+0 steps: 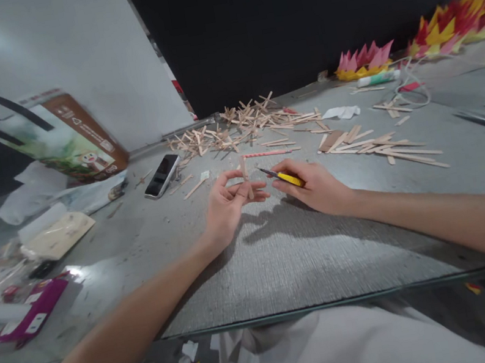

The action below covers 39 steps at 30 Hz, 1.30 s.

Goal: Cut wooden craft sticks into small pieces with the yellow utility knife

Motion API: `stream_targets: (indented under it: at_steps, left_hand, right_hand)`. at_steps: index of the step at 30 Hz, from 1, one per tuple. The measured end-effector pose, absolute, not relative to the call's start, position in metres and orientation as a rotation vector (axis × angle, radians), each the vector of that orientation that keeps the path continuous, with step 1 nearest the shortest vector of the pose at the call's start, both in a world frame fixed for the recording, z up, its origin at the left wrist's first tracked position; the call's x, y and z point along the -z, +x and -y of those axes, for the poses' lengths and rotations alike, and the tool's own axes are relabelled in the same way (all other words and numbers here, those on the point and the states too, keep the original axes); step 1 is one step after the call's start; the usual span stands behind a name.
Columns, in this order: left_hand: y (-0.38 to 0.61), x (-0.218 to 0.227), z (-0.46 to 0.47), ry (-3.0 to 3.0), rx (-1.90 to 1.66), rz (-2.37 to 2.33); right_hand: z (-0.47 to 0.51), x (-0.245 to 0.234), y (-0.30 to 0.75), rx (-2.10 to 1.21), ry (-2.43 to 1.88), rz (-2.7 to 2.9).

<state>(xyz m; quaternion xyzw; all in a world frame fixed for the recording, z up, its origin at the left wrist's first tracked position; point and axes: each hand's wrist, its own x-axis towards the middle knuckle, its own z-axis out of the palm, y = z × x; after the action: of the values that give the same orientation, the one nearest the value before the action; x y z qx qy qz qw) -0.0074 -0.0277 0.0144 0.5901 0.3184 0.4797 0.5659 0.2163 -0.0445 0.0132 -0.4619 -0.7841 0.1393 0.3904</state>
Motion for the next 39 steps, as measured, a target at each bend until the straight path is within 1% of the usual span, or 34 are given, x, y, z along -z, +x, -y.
stream_targets:
  at_steps: [7,11,18,24,27,31,34,37,39]
  left_hand:
    - [-0.007,-0.018,0.031,1.452,-1.155,-0.812]
    - [-0.007,-0.017,0.031,1.447,-1.196,-0.798]
    - [-0.006,-0.017,0.035,1.46,-1.199,-0.788]
    - [-0.008,-0.013,0.031,1.51,-1.223,-0.771]
    - [-0.008,-0.011,0.029,1.506,-1.251,-0.811]
    - [-0.008,-0.009,0.023,1.467,-1.331,-0.931]
    - [-0.013,-0.011,0.014,1.404,-1.42,-1.06]
    - [-0.021,-0.016,0.002,1.317,-1.491,-1.163]
    - [-0.027,-0.017,-0.005,1.273,-1.517,-1.201]
  right_hand:
    - [0.047,-0.015,0.216,-0.342,-1.19,1.953]
    - [0.049,-0.012,0.218,-0.501,-1.176,1.881]
    - [0.054,-0.003,0.217,-0.855,-0.932,1.678]
    - [0.059,-0.005,0.214,-0.91,-0.923,1.684]
    - [0.05,-0.014,0.218,-0.831,-0.994,1.712]
    - [0.021,-0.032,0.231,-0.457,-1.278,1.954]
    - [-0.008,-0.046,0.247,-0.23,-1.374,2.081]
    - [-0.032,-0.062,0.266,-0.096,-1.582,2.189]
    - [-0.043,-0.07,0.28,-0.118,-1.666,2.238]
